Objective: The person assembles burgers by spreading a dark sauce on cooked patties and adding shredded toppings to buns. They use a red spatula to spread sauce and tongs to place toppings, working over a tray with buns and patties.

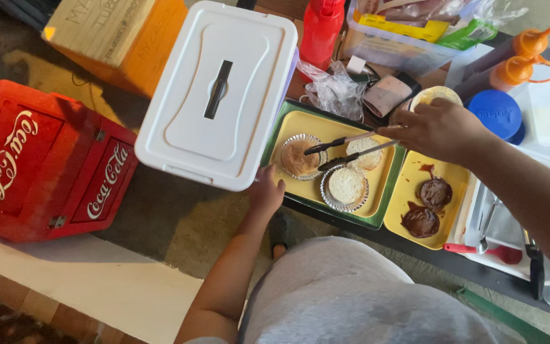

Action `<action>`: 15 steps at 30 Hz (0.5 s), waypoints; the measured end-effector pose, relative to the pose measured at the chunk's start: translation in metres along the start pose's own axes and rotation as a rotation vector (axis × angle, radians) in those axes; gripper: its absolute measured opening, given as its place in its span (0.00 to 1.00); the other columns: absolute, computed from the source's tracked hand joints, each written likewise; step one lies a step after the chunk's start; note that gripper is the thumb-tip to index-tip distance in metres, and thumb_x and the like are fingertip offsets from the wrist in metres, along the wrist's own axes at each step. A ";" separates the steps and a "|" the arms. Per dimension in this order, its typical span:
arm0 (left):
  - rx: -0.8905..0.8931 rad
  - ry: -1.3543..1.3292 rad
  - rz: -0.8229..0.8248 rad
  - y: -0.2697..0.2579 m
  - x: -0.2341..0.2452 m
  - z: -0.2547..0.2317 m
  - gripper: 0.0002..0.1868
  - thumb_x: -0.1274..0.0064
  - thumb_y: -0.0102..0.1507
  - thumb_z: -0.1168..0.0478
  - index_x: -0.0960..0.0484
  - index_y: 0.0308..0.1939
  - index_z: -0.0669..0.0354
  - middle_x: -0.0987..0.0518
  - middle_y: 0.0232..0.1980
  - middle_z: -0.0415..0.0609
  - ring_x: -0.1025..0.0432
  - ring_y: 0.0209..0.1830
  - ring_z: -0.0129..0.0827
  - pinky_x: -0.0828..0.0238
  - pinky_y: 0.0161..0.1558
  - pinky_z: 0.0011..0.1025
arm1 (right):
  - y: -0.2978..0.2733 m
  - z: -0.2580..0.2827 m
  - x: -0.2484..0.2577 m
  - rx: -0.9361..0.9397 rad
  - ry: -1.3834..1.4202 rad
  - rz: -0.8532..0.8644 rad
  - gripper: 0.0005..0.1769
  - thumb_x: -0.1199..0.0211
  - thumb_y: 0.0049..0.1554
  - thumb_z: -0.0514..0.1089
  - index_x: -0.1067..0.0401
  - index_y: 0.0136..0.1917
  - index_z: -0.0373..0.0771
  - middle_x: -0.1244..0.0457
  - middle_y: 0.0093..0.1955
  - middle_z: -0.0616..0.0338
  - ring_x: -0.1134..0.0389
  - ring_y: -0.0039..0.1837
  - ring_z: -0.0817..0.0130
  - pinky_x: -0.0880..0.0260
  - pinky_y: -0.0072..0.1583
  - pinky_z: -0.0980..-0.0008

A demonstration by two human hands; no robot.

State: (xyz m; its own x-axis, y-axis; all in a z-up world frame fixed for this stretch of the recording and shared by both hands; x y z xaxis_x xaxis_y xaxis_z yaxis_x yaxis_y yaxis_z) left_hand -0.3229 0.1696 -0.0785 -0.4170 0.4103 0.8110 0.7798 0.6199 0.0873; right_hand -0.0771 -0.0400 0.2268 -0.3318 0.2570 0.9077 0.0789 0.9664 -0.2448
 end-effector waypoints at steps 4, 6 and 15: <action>-0.003 0.093 0.009 0.005 -0.013 -0.003 0.30 0.42 0.58 0.54 0.26 0.64 0.54 0.26 0.64 0.51 0.36 0.69 0.53 0.48 0.73 0.52 | 0.026 0.001 -0.009 0.160 -0.213 0.070 0.41 0.40 0.52 0.51 0.41 0.79 0.65 0.37 0.62 0.73 0.32 0.57 0.73 0.30 0.55 0.69; -0.006 0.089 -0.003 0.006 -0.013 -0.003 0.31 0.42 0.57 0.56 0.26 0.65 0.55 0.26 0.63 0.51 0.37 0.69 0.54 0.49 0.71 0.54 | 0.029 0.003 -0.006 0.147 -0.197 0.087 0.36 0.41 0.55 0.51 0.39 0.76 0.64 0.37 0.57 0.74 0.31 0.56 0.73 0.28 0.53 0.70; -0.012 -0.030 0.036 0.004 -0.005 -0.005 0.32 0.44 0.57 0.57 0.27 0.67 0.51 0.26 0.64 0.49 0.35 0.68 0.49 0.50 0.73 0.50 | 0.002 0.020 0.027 -0.245 0.183 0.307 0.22 0.49 0.62 0.64 0.27 0.64 0.61 0.31 0.49 0.70 0.26 0.47 0.67 0.24 0.43 0.62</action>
State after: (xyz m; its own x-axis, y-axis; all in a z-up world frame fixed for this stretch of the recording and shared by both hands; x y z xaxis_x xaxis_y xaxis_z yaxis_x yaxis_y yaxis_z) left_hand -0.3153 0.1667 -0.0799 -0.4023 0.4520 0.7962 0.7999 0.5966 0.0654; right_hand -0.1048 -0.0316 0.2445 -0.0879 0.5090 0.8563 0.3764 0.8128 -0.4445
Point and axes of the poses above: each hand's wrist, its own y-axis towards the middle knuckle, its own x-axis out of the back of the hand, z = x × y, the point moved 4 cm from there along y, towards the middle knuckle
